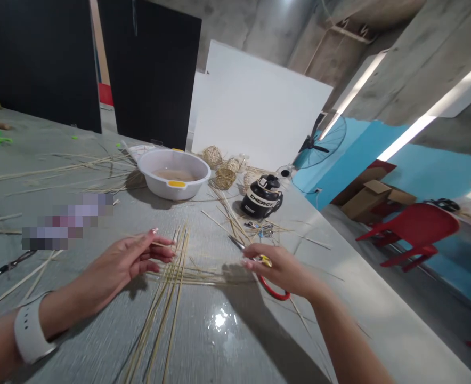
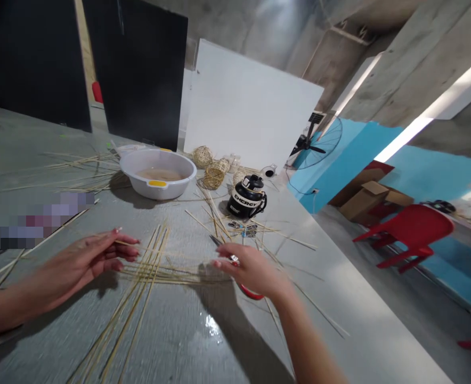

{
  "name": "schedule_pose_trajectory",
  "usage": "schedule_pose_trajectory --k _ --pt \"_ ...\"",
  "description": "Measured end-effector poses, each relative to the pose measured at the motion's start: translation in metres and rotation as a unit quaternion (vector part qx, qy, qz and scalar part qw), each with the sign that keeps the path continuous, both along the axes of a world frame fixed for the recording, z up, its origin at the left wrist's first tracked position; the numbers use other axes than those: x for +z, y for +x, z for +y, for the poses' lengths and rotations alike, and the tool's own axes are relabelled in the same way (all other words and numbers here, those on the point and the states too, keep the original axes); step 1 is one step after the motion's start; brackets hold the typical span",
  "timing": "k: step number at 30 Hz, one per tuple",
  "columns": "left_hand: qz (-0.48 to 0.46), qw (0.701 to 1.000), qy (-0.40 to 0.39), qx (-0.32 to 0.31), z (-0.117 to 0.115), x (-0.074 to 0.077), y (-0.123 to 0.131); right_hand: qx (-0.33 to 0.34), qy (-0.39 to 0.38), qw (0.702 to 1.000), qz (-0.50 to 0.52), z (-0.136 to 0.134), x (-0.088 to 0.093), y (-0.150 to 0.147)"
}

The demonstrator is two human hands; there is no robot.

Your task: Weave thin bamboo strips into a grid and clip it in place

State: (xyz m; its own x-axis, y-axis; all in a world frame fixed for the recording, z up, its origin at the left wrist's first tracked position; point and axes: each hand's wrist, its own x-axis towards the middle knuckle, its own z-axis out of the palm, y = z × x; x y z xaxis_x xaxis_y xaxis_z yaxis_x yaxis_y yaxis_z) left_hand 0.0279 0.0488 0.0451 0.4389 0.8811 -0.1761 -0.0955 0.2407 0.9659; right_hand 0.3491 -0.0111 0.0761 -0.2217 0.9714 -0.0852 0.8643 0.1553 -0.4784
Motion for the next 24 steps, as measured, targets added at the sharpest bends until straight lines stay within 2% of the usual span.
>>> schedule_pose_trajectory --k 2,6,9,12,14,17,21,24 --pt "-0.012 1.000 -0.011 -0.024 -0.009 0.002 0.009 0.019 0.038 0.999 0.024 -0.003 -0.002 -0.029" --pt "-0.021 0.996 -0.018 -0.087 -0.018 -0.001 0.013 0.061 0.031 0.990 0.120 -0.009 -0.010 -0.075" --pt "0.020 0.992 0.029 -0.117 -0.016 -0.010 0.001 0.039 0.005 0.985 0.169 -0.012 -0.015 -0.084" --pt "0.117 0.977 0.137 -0.116 -0.010 -0.022 -0.020 -0.008 -0.030 0.980 0.195 -0.014 -0.018 -0.072" --pt "0.203 0.945 0.230 -0.117 -0.009 -0.029 -0.036 -0.031 -0.058 0.978 0.198 -0.015 -0.019 -0.058" --pt "0.302 0.870 0.359 -0.151 -0.014 -0.035 -0.057 -0.051 -0.101 0.973 0.199 -0.019 -0.022 -0.037" --pt "0.343 0.785 0.437 -0.273 -0.027 -0.039 -0.069 -0.076 -0.162 0.962 0.206 -0.025 -0.027 -0.017" --pt "0.343 0.744 0.488 -0.299 -0.033 -0.044 -0.064 -0.083 -0.218 0.950 0.206 -0.029 -0.029 -0.008"
